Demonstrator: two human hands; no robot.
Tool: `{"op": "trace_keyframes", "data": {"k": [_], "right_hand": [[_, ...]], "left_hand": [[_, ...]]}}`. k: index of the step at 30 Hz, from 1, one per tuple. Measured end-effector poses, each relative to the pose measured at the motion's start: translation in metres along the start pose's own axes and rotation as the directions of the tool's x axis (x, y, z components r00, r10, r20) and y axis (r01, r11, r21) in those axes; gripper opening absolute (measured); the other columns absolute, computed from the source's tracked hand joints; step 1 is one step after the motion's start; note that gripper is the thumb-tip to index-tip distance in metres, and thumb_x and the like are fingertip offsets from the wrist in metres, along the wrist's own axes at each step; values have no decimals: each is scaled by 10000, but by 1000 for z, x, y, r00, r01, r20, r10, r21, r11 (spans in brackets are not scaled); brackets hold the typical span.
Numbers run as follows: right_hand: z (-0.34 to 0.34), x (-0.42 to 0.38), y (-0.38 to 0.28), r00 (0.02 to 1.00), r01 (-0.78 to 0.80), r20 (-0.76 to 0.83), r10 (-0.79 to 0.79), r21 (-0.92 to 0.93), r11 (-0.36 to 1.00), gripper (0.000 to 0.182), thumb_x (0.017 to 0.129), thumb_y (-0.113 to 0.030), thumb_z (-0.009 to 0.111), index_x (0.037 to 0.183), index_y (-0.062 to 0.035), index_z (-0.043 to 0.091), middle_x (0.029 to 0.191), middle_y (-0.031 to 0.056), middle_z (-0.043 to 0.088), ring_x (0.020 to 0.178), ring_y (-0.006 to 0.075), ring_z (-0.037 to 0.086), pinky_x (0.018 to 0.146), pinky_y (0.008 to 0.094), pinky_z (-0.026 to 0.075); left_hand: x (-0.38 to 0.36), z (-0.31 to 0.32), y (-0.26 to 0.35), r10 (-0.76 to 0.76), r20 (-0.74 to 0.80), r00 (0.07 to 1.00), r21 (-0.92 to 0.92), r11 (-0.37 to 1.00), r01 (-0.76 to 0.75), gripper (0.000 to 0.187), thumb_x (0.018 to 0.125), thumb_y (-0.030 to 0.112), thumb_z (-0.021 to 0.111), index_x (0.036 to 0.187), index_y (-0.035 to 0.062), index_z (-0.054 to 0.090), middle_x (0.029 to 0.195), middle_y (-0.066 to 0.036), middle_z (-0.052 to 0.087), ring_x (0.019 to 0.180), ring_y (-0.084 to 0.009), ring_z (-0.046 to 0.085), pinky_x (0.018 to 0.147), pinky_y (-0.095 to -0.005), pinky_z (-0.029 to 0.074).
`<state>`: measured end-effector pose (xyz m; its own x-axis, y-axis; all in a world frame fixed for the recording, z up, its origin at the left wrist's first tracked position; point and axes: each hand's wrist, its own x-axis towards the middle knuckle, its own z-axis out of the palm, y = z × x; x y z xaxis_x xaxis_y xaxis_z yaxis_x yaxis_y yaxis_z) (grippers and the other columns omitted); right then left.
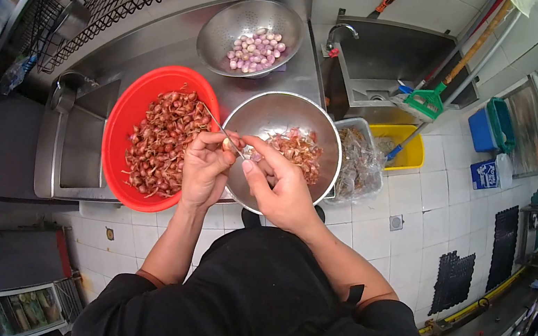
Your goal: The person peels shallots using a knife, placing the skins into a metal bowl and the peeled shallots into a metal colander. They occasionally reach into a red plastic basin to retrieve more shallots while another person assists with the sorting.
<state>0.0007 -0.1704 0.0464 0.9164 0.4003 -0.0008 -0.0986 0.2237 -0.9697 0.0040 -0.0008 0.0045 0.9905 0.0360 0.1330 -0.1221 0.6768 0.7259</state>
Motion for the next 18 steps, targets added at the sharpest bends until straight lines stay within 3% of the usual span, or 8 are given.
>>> {"op": "trace_keyframes", "data": {"k": [3, 5, 12, 18], "right_hand": [[-2, 0, -6, 999, -20, 43, 19, 15, 1000, 435, 990, -87, 536, 1407, 4, 450, 773, -26, 579, 620, 17, 464, 562, 194, 395], [0, -1, -10, 998, -49, 39, 46, 83, 995, 428, 983, -49, 530, 1400, 12, 460, 749, -80, 481, 639, -20, 398, 551, 174, 328], [3, 1, -14, 999, -35, 31, 33, 71, 997, 434, 984, -51, 530, 1408, 7, 458, 730, -87, 470, 618, -23, 388, 537, 173, 304], [9, 2, -10, 1000, -25, -10, 26, 70, 997, 433, 983, -51, 533, 1400, 37, 455, 879, -31, 594, 708, -20, 478, 595, 163, 383]], "left_hand": [[3, 1, 3, 49, 20, 999, 87, 995, -50, 303, 818, -120, 693, 1090, -17, 611, 1142, -148, 643, 1026, -183, 642, 898, -305, 544], [5, 3, 4, 2, 7, 1000, 101, 995, -3, 288, 815, -129, 690, 1072, -19, 619, 1150, -156, 637, 1028, -189, 642, 899, -309, 547], [6, 3, 4, 65, 30, 997, 101, 993, -68, 295, 816, -144, 679, 1074, -11, 623, 1158, -165, 633, 1049, -193, 637, 917, -314, 543], [7, 0, 2, 99, 40, 994, 125, 987, -103, 297, 820, -147, 671, 1078, -8, 624, 1167, -173, 633, 1052, -196, 638, 920, -317, 540]]}}
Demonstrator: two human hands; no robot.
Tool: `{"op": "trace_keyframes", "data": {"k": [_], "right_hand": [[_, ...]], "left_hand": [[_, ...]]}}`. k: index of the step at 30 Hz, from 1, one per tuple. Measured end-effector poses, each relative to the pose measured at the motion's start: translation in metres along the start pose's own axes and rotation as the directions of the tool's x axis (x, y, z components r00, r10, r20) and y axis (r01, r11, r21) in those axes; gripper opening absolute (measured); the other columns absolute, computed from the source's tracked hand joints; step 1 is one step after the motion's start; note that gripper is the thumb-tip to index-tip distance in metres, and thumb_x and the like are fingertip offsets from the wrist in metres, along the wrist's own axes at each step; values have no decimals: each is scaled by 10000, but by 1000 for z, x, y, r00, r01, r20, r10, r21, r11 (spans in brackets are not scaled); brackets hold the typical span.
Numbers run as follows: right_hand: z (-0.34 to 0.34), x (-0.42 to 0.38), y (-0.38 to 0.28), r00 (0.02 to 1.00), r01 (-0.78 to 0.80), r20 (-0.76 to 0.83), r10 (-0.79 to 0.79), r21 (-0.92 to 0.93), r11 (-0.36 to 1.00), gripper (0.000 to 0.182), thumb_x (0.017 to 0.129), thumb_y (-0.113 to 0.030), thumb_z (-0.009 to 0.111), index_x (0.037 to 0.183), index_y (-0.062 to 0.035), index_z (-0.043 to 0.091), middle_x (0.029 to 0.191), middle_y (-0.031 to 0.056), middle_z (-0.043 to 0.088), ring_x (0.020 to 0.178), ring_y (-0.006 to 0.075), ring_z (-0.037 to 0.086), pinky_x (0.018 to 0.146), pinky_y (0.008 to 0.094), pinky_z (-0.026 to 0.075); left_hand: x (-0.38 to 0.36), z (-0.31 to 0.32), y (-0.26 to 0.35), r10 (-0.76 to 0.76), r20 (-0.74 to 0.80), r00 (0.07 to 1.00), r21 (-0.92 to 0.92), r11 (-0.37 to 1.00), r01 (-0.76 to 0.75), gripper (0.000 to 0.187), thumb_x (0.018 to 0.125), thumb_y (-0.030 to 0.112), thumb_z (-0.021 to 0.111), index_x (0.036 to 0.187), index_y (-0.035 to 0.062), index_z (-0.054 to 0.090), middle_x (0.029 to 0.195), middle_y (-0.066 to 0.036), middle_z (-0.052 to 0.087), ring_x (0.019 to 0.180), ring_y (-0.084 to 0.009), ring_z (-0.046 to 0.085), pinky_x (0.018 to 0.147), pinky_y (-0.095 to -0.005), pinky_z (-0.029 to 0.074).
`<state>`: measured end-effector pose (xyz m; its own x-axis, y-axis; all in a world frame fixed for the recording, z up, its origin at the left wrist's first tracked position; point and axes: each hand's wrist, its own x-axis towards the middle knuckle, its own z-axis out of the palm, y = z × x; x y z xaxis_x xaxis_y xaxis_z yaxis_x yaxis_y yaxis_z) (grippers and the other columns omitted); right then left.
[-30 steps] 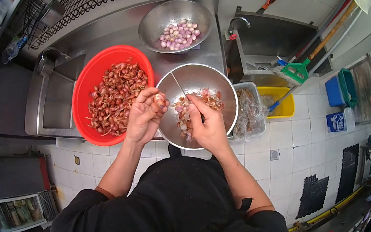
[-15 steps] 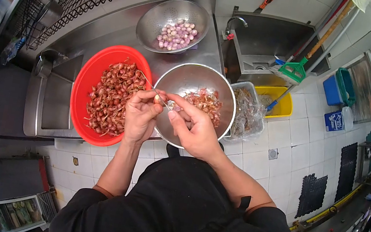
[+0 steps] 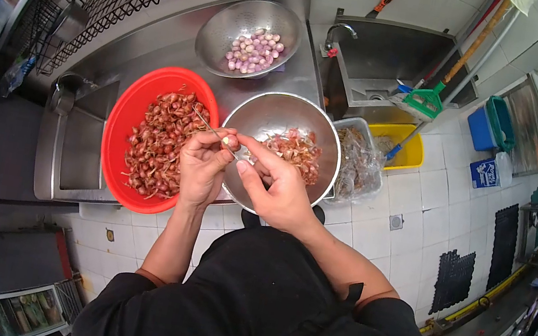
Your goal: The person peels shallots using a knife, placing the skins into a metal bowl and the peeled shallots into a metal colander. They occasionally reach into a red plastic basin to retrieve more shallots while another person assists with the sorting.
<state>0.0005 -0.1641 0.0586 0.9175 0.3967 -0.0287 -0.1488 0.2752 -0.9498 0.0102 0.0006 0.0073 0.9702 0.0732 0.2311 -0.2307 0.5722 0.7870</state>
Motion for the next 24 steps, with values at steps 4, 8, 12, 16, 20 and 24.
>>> {"op": "trace_keyframes", "data": {"k": [4, 8, 12, 16, 20, 24], "right_hand": [[0, 1, 3, 997, 75, 1, -75, -65, 995, 426, 979, -44, 529, 1389, 51, 465, 1078, 26, 633, 849, 15, 549, 718, 176, 446], [-10, -5, 4, 999, 1, 39, 8, -242, 970, 436, 964, -27, 530, 1390, 43, 468, 1240, 81, 627, 1016, 57, 576, 872, 222, 466], [-4, -3, 3, 991, 135, 32, -131, -228, 964, 440, 958, -29, 534, 1391, 27, 478, 1226, 104, 648, 1006, 74, 602, 880, 237, 478], [-4, -2, 7, 933, 347, 60, -355, -411, 843, 401, 943, -23, 543, 1340, 30, 535, 1210, 159, 660, 1058, 172, 650, 919, 276, 485], [-8, -6, 7, 921, 364, 96, -378, -560, 745, 365, 927, -13, 548, 1285, 53, 577, 1227, 204, 646, 1146, 255, 636, 983, 311, 467], [-6, -3, 6, 923, 371, 66, -380, -420, 829, 351, 941, -25, 541, 1280, 54, 582, 1206, 188, 660, 1131, 227, 635, 984, 302, 463]], "left_hand": [[-5, -3, -5, -48, -48, 998, -52, 998, 45, 291, 839, -119, 668, 1094, 17, 628, 1174, -162, 642, 1047, -182, 641, 910, -309, 539], [-9, 4, -8, -170, -97, 981, -256, 957, 140, 259, 868, -83, 656, 1090, 49, 632, 1178, -144, 651, 1042, -177, 646, 931, -319, 526], [-15, 6, -9, -198, -111, 974, -316, 936, 155, 252, 879, -76, 645, 1090, 59, 627, 1177, -143, 651, 1051, -187, 643, 950, -332, 517], [-16, 5, -5, -160, -62, 985, -267, 954, 138, 282, 863, -100, 650, 1092, 61, 618, 1168, -146, 652, 1059, -194, 637, 947, -330, 519], [-16, 10, 2, -127, -48, 991, -206, 972, 115, 295, 846, -122, 657, 1089, 39, 611, 1135, -149, 662, 1037, -190, 644, 933, -324, 526], [-18, 5, 0, -147, -37, 988, -238, 962, 134, 268, 864, -95, 655, 1102, 18, 607, 1101, -146, 673, 1005, -183, 657, 913, -315, 534]]}}
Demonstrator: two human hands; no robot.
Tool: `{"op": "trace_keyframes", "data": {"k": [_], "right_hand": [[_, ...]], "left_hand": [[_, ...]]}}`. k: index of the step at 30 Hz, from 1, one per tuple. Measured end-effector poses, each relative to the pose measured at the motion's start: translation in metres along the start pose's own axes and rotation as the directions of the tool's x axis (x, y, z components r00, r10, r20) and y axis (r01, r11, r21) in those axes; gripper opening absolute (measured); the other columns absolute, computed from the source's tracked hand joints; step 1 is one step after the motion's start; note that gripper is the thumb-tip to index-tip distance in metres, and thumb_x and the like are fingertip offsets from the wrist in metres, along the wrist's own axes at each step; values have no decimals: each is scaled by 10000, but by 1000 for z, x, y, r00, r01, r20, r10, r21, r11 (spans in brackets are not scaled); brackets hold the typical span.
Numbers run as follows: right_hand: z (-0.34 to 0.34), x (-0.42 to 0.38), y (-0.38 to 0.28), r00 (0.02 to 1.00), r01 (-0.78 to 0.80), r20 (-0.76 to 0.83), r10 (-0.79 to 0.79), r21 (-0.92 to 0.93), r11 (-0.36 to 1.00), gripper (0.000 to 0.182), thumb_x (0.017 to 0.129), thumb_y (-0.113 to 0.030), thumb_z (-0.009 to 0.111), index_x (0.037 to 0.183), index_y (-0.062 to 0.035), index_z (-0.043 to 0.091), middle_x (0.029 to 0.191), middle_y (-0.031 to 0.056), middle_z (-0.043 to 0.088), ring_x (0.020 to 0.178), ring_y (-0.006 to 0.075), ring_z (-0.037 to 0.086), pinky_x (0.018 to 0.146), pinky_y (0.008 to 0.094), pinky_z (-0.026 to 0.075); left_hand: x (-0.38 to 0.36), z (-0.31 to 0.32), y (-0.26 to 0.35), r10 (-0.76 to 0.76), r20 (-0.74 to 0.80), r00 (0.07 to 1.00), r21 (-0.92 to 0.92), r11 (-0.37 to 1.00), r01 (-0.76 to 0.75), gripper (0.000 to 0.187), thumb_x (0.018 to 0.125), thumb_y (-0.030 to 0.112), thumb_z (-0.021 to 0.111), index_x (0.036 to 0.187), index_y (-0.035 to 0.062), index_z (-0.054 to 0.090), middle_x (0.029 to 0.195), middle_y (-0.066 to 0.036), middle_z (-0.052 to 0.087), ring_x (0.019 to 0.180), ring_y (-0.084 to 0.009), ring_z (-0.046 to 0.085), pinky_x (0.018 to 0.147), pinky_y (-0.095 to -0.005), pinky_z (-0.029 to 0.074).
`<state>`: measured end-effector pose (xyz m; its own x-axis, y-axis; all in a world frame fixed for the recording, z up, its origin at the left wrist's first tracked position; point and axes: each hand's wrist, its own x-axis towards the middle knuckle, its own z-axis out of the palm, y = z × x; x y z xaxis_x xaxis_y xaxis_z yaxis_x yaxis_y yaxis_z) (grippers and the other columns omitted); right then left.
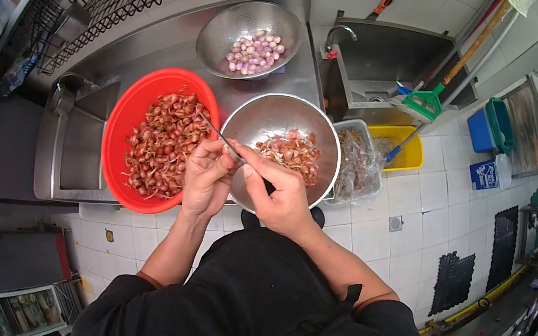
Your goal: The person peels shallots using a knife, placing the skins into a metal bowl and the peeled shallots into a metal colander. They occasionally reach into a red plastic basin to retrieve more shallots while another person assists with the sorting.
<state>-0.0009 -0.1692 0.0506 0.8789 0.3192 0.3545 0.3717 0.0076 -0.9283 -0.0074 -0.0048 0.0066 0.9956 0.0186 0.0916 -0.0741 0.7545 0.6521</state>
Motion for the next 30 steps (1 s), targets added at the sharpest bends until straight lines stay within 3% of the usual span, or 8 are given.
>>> {"op": "trace_keyframes", "data": {"k": [2, 11, 14, 15, 17, 23, 27, 30], "right_hand": [[0, 0, -5, 989, -144, -2, 146, 151, 978, 340, 959, -38, 532, 1283, 52, 583, 1202, 176, 665, 1139, 194, 616, 989, 298, 455], [-4, 0, -2, 876, -471, 35, 480, 273, 839, 336, 987, -76, 538, 1298, 48, 572, 1127, 129, 680, 1043, 115, 606, 908, 243, 469], [-6, 1, -2, 871, -481, 29, 490, 247, 841, 348, 988, -76, 537, 1312, 45, 560, 1126, 119, 671, 1015, 102, 602, 879, 235, 472], [-5, 1, -3, 871, -482, 29, 491, 248, 840, 348, 988, -76, 537, 1312, 45, 560, 1126, 119, 671, 1015, 102, 602, 879, 235, 472], [-4, 2, -5, 982, -186, -3, 188, 123, 975, 375, 975, -80, 549, 1328, 46, 541, 1186, 144, 660, 1075, 135, 613, 927, 266, 469], [-8, 3, -5, 976, -201, 102, 194, 62, 978, 410, 946, -72, 557, 1334, 56, 522, 1284, 192, 618, 1216, 225, 583, 1029, 322, 425], [-8, 6, -8, 974, -206, 113, 198, 66, 976, 399, 948, -61, 546, 1328, 56, 528, 1277, 191, 622, 1211, 218, 586, 1026, 319, 427], [-4, 6, -1, 995, -67, 78, 63, 49, 997, 381, 961, -62, 537, 1322, 59, 537, 1266, 181, 630, 1191, 200, 591, 1020, 311, 432]], "left_hand": [[1, 4, 3, -73, -35, 997, 4, 997, 73, 241, 894, -52, 643, 1123, 9, 604, 1083, -139, 679, 976, -182, 667, 891, -308, 542], [0, 4, 5, -130, 11, 991, -32, 991, 130, 270, 965, 67, 584, 1229, 17, 571, 1113, -119, 676, 1003, -185, 662, 861, -305, 560], [3, 0, 6, -171, -11, 985, -68, 983, 170, 263, 959, 33, 583, 1219, -7, 577, 1092, -134, 681, 963, -196, 677, 853, -313, 565], [3, -1, 6, -173, -12, 985, -68, 983, 172, 263, 959, 33, 583, 1219, -7, 577, 1092, -134, 681, 963, -196, 677, 853, -313, 565], [3, -2, 6, -122, 0, 993, 1, 993, 122, 271, 957, 24, 585, 1225, -11, 581, 1097, -125, 680, 973, -188, 670, 862, -312, 551], [5, 9, 16, -9, 5, 1000, 247, 969, 8, 262, 939, -19, 596, 1198, -49, 606, 1090, -115, 677, 982, -154, 649, 891, -302, 514], [5, 12, 19, 16, 8, 1000, 297, 955, -18, 256, 929, -31, 601, 1183, -60, 614, 1081, -122, 677, 972, -149, 647, 890, -298, 515], [5, 11, 21, 29, 13, 999, 365, 931, -32, 248, 928, -36, 601, 1174, -60, 621, 1071, -120, 680, 969, -144, 648, 887, -292, 517]]}}
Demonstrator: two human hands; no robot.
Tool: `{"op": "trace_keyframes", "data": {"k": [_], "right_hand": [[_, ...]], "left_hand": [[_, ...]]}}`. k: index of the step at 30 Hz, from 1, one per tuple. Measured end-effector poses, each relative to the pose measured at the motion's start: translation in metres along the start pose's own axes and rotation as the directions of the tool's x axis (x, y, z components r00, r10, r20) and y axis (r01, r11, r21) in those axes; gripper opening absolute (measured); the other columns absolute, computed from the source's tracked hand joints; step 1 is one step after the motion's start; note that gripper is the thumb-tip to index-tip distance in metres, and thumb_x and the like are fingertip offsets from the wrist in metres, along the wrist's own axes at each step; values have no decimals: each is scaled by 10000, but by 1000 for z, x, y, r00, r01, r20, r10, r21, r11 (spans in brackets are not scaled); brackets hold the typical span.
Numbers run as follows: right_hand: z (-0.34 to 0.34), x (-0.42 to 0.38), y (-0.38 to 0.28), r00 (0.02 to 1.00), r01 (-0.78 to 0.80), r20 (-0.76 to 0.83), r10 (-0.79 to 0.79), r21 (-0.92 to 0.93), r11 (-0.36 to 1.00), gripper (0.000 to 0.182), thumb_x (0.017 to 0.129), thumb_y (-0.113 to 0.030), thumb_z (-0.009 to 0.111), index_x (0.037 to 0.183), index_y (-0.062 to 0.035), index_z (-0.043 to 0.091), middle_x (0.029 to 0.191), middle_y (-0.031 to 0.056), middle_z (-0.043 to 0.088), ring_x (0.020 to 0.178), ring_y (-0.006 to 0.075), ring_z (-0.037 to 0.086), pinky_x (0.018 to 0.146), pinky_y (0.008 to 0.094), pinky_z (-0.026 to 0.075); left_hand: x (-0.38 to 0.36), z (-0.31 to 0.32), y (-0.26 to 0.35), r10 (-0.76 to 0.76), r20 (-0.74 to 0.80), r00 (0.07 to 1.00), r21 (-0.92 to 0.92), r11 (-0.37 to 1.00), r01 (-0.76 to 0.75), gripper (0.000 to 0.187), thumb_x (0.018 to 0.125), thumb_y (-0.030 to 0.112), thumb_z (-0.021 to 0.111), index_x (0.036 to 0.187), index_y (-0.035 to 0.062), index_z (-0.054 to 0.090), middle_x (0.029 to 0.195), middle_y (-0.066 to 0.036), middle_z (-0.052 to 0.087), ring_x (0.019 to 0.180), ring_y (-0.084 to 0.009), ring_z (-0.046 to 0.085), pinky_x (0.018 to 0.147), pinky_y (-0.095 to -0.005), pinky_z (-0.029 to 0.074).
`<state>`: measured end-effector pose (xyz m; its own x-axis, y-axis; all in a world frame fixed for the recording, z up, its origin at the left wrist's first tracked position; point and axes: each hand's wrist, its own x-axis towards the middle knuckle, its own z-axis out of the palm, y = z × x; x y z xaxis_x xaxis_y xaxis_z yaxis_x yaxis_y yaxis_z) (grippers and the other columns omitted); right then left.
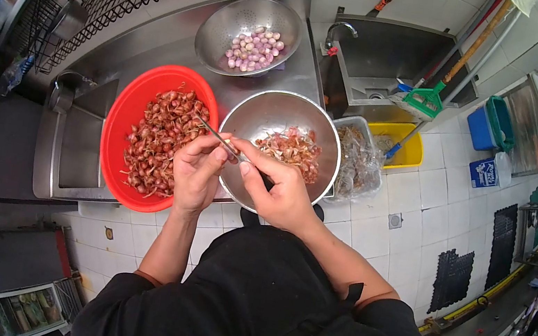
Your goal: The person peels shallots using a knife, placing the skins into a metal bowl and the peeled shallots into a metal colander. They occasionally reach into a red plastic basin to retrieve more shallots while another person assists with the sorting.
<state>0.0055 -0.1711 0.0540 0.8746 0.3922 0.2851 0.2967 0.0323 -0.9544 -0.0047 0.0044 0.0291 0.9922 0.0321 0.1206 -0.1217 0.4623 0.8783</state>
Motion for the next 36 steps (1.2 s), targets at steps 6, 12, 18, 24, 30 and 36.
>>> {"op": "trace_keyframes", "data": {"k": [6, 12, 18, 24, 30, 36], "right_hand": [[2, -1, 0, 992, -119, -19, 123, 153, 981, 358, 992, -87, 520, 1315, 66, 545, 1228, 137, 647, 1129, 146, 590, 998, 285, 440], [0, 0, 1, 970, -236, -10, 243, 205, 950, 353, 994, -90, 519, 1309, 66, 551, 1178, 123, 662, 1092, 127, 594, 980, 271, 444], [4, 1, 3, 951, -291, -32, 307, 243, 925, 343, 995, -91, 515, 1302, 53, 564, 1187, 130, 667, 1111, 130, 595, 984, 271, 443], [5, 0, 1, 985, -165, -39, 170, 113, 980, 339, 990, -84, 523, 1297, 54, 567, 1203, 143, 664, 1141, 141, 585, 1003, 279, 432], [-1, 1, 5, 968, -220, -98, 230, 97, 971, 336, 991, -90, 534, 1301, 32, 578, 997, 49, 678, 872, 72, 593, 805, 235, 491], [-2, 1, 4, 956, -245, -136, 259, 114, 963, 321, 990, -77, 525, 1285, 28, 592, 939, 21, 665, 811, 55, 556, 739, 212, 472]], "left_hand": [[-1, -7, -10, 4, -6, 1000, 7, 1000, -4, 263, 956, 26, 583, 1201, -67, 599, 1063, -117, 677, 946, -158, 646, 847, -307, 518], [-2, -9, -12, -36, 33, 999, -77, 996, 39, 274, 972, 43, 558, 1225, -57, 586, 1064, -114, 674, 954, -174, 653, 865, -308, 533], [1, -5, -8, -194, 32, 981, -325, 926, 194, 288, 943, 14, 604, 1224, -39, 581, 1067, -102, 668, 940, -149, 647, 845, -289, 531], [2, 0, -15, -7, -55, 998, -87, 996, 2, 243, 913, 0, 648, 1149, -33, 603, 1009, -96, 664, 924, -137, 648, 820, -291, 549], [0, -11, -8, -92, 8, 996, -30, 995, 92, 296, 938, -7, 600, 1228, -60, 569, 1043, -145, 680, 894, -187, 683, 806, -296, 561], [2, -14, -2, -179, 75, 981, -185, 964, 190, 295, 961, 6, 551, 1247, -63, 556, 1077, -158, 676, 951, -213, 684, 831, -314, 569]]}}
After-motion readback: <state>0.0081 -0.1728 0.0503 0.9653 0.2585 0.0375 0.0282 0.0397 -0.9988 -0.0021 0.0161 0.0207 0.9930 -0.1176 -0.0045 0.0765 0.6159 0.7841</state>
